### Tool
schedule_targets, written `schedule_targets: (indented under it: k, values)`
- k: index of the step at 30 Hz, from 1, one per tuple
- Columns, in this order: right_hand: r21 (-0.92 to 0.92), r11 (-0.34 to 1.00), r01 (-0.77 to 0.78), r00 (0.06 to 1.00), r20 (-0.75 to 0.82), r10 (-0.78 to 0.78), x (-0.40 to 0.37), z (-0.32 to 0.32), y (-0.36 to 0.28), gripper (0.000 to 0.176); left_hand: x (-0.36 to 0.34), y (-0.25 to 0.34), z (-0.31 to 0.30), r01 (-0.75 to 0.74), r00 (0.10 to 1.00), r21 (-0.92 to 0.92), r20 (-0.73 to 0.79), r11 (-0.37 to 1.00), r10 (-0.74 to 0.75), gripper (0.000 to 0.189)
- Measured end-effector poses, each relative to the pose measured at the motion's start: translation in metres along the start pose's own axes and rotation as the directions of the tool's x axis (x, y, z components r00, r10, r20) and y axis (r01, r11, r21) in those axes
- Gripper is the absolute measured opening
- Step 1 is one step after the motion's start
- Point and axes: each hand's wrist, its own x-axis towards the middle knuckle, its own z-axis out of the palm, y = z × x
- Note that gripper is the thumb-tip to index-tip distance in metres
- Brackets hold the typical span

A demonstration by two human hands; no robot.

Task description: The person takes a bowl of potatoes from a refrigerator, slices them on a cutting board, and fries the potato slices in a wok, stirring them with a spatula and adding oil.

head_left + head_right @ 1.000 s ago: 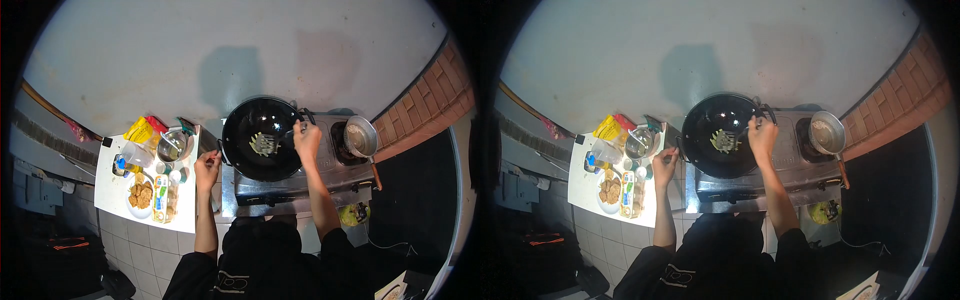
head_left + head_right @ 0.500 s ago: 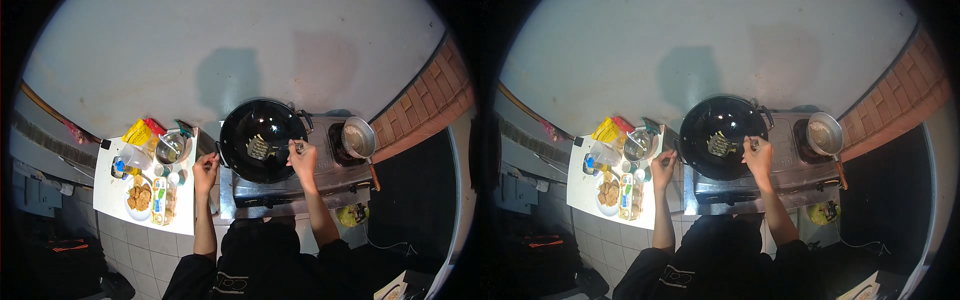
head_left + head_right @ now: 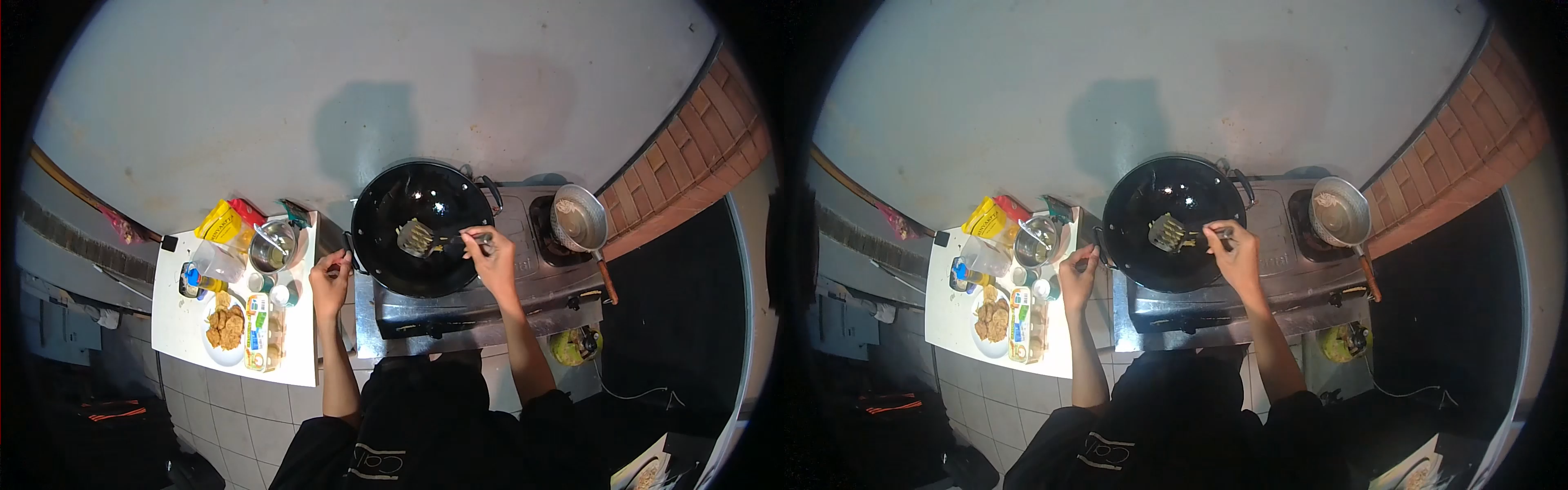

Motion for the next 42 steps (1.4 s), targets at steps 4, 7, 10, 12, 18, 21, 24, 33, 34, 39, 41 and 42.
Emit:
schedule_targets:
  k: [4, 7, 10, 12, 18, 21, 24, 33, 34, 39, 41, 42]
  values:
    - [0.039, 0.999, -0.028, 0.997, -0.077, 0.031, -0.006, -0.003, 0.012, 0.008, -0.001, -0.002, 0.002, 0.004, 1.000, -0.011, -0.014, 1.000, -0.004, 0.026]
    - [-0.013, 0.999, -0.052, 0.996, -0.077, 0.051, -0.012, -0.001, 0.014, 0.011, -0.002, -0.002, 0.002, -0.001, 1.000, -0.027, -0.014, 1.000, 0.001, 0.026]
    - [-0.173, 0.985, -0.030, 0.999, -0.029, 0.025, -0.019, 0.000, 0.010, 0.013, -0.002, -0.004, 0.002, 0.005, 1.000, -0.032, -0.009, 0.999, -0.005, 0.026]
    - [-0.269, 0.961, 0.062, 0.996, 0.072, -0.044, -0.026, 0.001, 0.006, 0.014, -0.002, -0.005, 0.003, 0.001, 1.000, -0.038, -0.009, 0.999, -0.002, 0.026]
    - [-0.176, 0.984, 0.007, 1.000, -0.024, -0.011, -0.023, 0.004, 0.017, 0.017, -0.004, 0.009, 0.000, 0.095, 0.995, -0.001, 0.016, 0.995, -0.095, 0.029]
    - [-0.139, 0.990, -0.010, 1.000, -0.002, 0.010, -0.026, 0.006, 0.013, 0.015, -0.002, 0.004, 0.001, 0.039, 0.999, 0.008, 0.001, 0.999, -0.039, 0.028]
    - [-0.255, 0.966, -0.043, 0.999, -0.029, 0.037, -0.022, -0.009, 0.005, 0.014, -0.003, -0.002, 0.002, 0.006, 1.000, -0.020, -0.021, 1.000, -0.006, 0.026]
    - [-0.121, 0.992, -0.021, 0.999, -0.034, 0.017, -0.016, -0.002, 0.003, 0.012, -0.002, -0.005, 0.002, 0.013, 1.000, -0.022, -0.015, 1.000, -0.013, 0.027]
    - [-0.097, 0.995, 0.008, 0.997, -0.074, -0.015, -0.013, -0.003, 0.003, 0.012, -0.001, -0.004, 0.002, 0.008, 1.000, -0.014, -0.019, 1.000, -0.008, 0.027]
    - [-0.112, 0.994, 0.013, 0.998, -0.062, -0.020, 0.007, 0.016, 0.010, 0.013, -0.002, -0.001, 0.001, 0.017, 1.000, -0.031, -0.003, 0.999, -0.017, 0.027]
    - [-0.146, 0.989, -0.008, 1.000, 0.007, 0.009, 0.008, 0.020, 0.016, 0.015, -0.001, -0.004, 0.003, -0.013, 1.000, -0.051, -0.007, 0.999, 0.013, 0.027]
    - [-0.147, 0.989, -0.009, 1.000, 0.005, 0.009, 0.008, 0.018, 0.012, 0.015, -0.001, -0.002, 0.002, -0.004, 1.000, -0.032, -0.013, 0.999, 0.003, 0.026]
